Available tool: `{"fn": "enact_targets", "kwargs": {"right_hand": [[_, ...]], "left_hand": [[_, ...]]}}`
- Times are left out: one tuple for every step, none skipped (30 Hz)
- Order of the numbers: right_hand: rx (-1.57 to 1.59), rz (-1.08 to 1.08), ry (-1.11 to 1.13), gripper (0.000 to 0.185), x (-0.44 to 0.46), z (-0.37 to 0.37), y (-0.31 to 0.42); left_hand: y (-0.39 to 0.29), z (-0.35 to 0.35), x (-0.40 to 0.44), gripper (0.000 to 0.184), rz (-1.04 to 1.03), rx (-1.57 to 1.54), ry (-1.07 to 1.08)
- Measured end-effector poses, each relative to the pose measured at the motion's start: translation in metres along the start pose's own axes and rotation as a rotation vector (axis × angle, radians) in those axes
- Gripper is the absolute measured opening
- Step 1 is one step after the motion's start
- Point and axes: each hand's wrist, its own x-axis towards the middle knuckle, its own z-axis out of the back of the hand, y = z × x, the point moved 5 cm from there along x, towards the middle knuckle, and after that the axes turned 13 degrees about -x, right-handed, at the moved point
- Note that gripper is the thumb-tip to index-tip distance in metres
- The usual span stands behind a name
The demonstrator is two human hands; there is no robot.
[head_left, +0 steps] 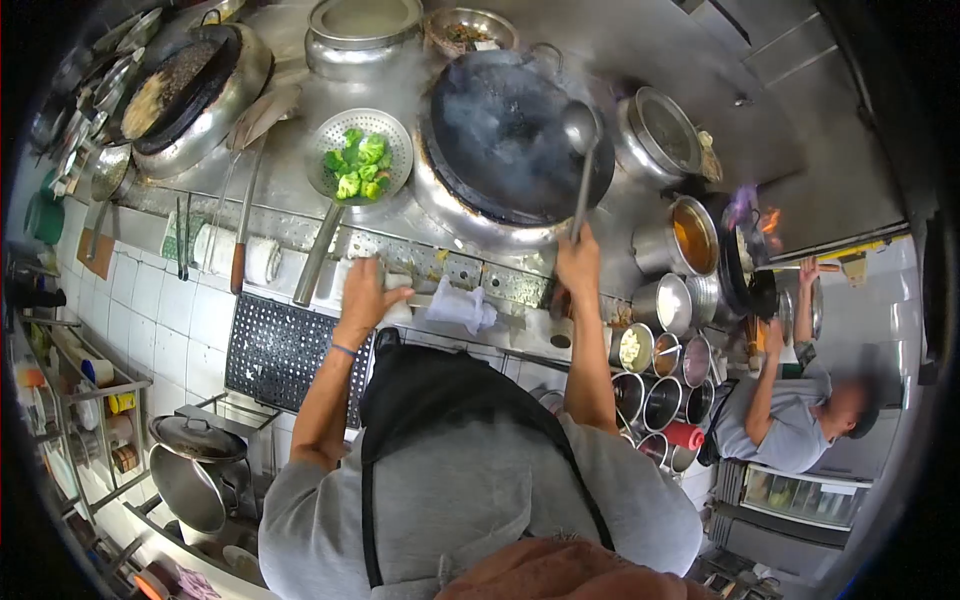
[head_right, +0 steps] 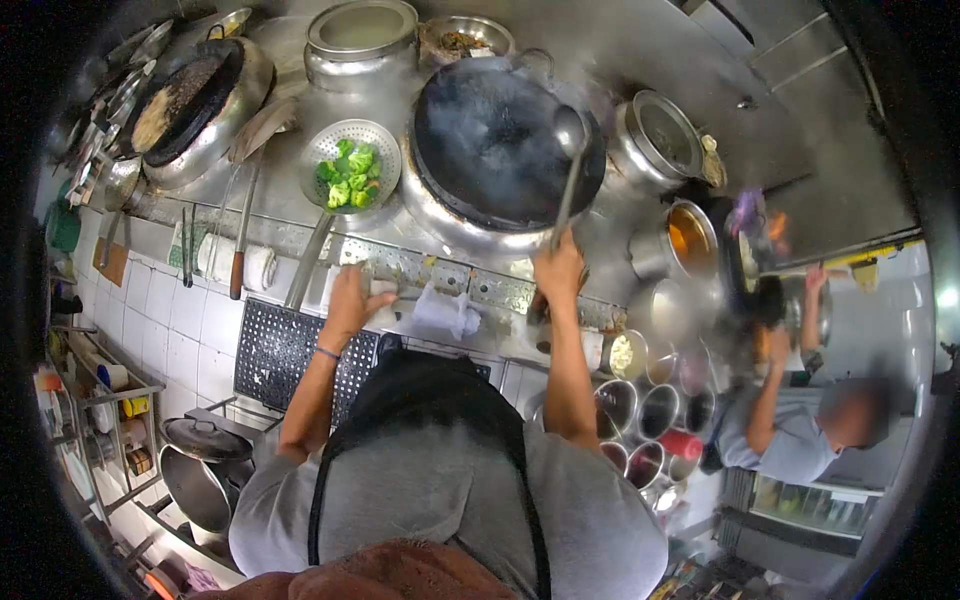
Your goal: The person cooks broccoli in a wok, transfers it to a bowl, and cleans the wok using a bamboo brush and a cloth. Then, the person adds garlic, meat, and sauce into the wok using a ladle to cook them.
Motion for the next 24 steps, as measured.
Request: {"fn": "enact_targets", "kwargs": {"right_hand": [[-0.056,0.041,-0.015,0.044,-0.014,0.007,-0.003],[-0.112,0.081,-0.032,0.045,-0.028,0.014,-0.005],[-0.029,-0.002,0.128,0.045,-0.043,0.032,0.0],[0.087,-0.091,0.3,0.045,-0.043,0.046,0.012],[0.183,-0.197,0.463,0.045,-0.045,0.061,0.025],[0.317,-0.308,0.63,0.046,-0.03,0.074,0.039],[0.458,-0.417,0.785,0.046,-0.019,0.075,0.046],[0.482,-0.4,0.786,0.047,-0.005,0.066,0.044],[0.505,-0.381,0.785,0.047,0.011,0.051,0.042],[0.451,-0.351,0.697,0.047,0.017,0.041,0.038],[0.392,-0.324,0.609,0.046,0.023,0.031,0.034],[0.258,-0.283,0.437,0.045,0.025,0.022,0.035],[0.125,-0.238,0.268,0.044,0.026,0.017,0.036],[0.013,-0.186,0.175,0.042,0.017,0.016,0.035],[-0.101,-0.131,0.084,0.039,0.002,0.019,0.032],[-0.215,-0.071,-0.012,0.037,-0.01,0.026,0.03],[-0.132,-0.093,0.078,0.039,-0.021,0.03,0.022],[-0.051,-0.115,0.165,0.041,-0.032,0.037,0.013],[0.032,-0.143,0.248,0.044,-0.036,0.039,0.009],[0.244,-0.24,0.365,0.042,-0.032,0.042,0.013],[0.46,-0.344,0.485,0.04,-0.029,0.053,0.022],[0.676,-0.45,0.607,0.038,-0.035,0.061,0.029],[0.673,-0.453,0.526,0.03,-0.038,0.061,0.047],[0.689,-0.426,0.489,0.025,-0.036,0.056,0.064]], "left_hand": [[-0.003,0.021,0.007,0.074,-0.055,0.052,-0.11],[-0.006,0.043,0.01,0.074,-0.102,0.104,-0.217],[-0.011,0.071,0.02,0.069,-0.083,0.212,-0.28],[-0.01,0.096,0.027,0.064,-0.067,0.325,-0.336],[0.024,0.1,0.024,0.059,0.049,0.291,-0.235],[0.069,0.097,0.023,0.054,0.156,0.258,-0.13],[0.101,0.086,0.026,0.049,0.254,0.227,-0.024],[0.119,0.07,0.025,0.042,0.353,-0.018,0.046],[0.133,0.053,0.02,0.036,0.451,-0.263,0.119],[0.139,0.042,0.018,0.031,0.555,-0.507,0.196],[0.106,0.04,0.019,0.027,0.705,-0.823,0.233],[0.063,0.035,0.019,0.024,0.857,-1.14,0.259],[0.06,0.017,0.023,0.016,0.937,-1.564,0.255],[0.031,0.015,0.027,0.01,1.078,-1.934,0.148],[0.028,0.008,0.027,0.01,1.05,-2.124,0.205],[0.028,0.003,0.029,0.01,1.006,-2.316,0.265],[0.027,0.004,0.027,0.007,0.938,-2.276,0.276],[0.03,0.005,0.019,0.008,0.907,-2.228,0.35],[0.019,0.018,0.01,0.01,0.862,-2.034,0.253],[-0.003,0.036,0.006,0.014,0.821,-1.834,0.168],[-0.022,0.049,0.009,0.016,0.774,-1.778,0.179],[-0.039,0.061,0.012,0.019,0.735,-1.724,0.185],[-0.056,0.069,0.017,0.022,0.685,-1.676,0.183],[-0.074,0.075,0.027,0.023,0.677,-1.608,0.182]]}}
